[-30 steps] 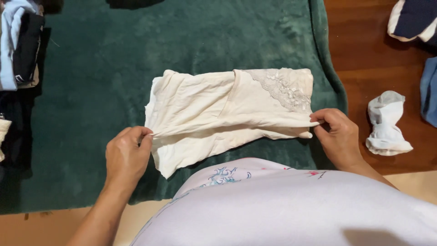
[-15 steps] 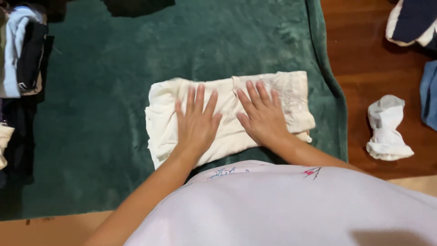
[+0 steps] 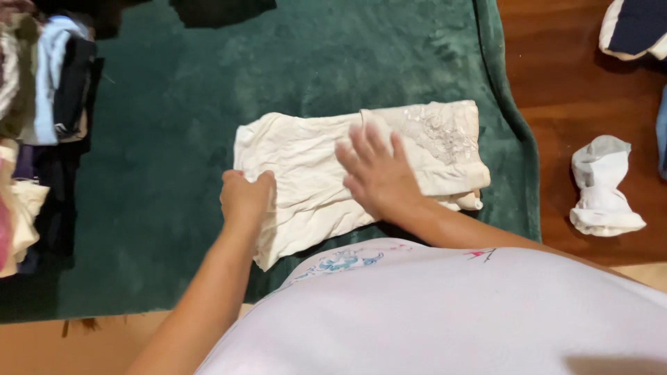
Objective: The person is folding various items of laundry on a bed or table surface.
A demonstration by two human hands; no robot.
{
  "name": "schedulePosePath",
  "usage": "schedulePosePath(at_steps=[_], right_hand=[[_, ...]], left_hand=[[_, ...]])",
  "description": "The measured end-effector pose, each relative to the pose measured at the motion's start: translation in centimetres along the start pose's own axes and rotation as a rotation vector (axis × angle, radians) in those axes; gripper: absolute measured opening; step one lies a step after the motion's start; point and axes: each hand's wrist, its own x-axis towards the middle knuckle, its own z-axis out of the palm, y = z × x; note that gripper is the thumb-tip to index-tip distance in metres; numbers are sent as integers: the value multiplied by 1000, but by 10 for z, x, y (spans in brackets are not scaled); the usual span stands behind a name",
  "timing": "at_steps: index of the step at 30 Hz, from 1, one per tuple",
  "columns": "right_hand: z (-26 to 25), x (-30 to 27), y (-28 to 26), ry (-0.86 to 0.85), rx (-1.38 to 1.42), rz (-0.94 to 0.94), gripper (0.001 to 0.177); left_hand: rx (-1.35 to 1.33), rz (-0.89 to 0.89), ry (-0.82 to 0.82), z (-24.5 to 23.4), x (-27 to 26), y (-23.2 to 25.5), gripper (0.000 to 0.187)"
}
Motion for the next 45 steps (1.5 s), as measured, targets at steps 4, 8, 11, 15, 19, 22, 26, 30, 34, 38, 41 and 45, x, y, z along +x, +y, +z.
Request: schedulePosePath(at_steps=[4, 8, 11, 15, 19, 22, 26, 30, 34, 38, 41, 45], right_hand=[[9, -2, 1, -50, 25, -70, 57], [12, -14, 25, 0, 503, 130, 51], [-3, -18, 66, 119, 1237, 533, 48], [-58, -18, 82, 69, 1743, 906, 53], [-57, -32, 98, 44, 1832, 908, 52], [-34, -45, 110, 63, 1469, 876, 45], [-48, -45, 94, 156, 833, 884, 52], [-60, -42, 66, 261, 349, 652, 63], [-37, -55, 65, 201, -59, 215, 61], [-9, -82, 98, 207, 51, 217, 50], [-26, -85, 93, 275, 92, 299, 52], [-68, -87, 84, 172, 119, 574, 69]], left_hand=[[-802, -287, -523, 1, 28, -3, 42], [-1344, -213, -591, -36, -5, 62, 39], [-1227, 155, -576, -14, -23, 107, 38], [-949, 519, -578, 55, -67, 159, 40], [-495, 840, -755, 83, -92, 160, 33], [-345, 954, -409, 84, -77, 138, 23], [-225, 1030, -92, 65, -71, 129, 32], [71, 1362, 103, 102, -66, 121, 48], [111, 1480, 69, 123, -65, 114, 62], [267, 1201, -322, 113, -44, 142, 16], [92, 1274, -96, 102, -41, 178, 37], [330, 1227, -358, 103, -23, 212, 90]])
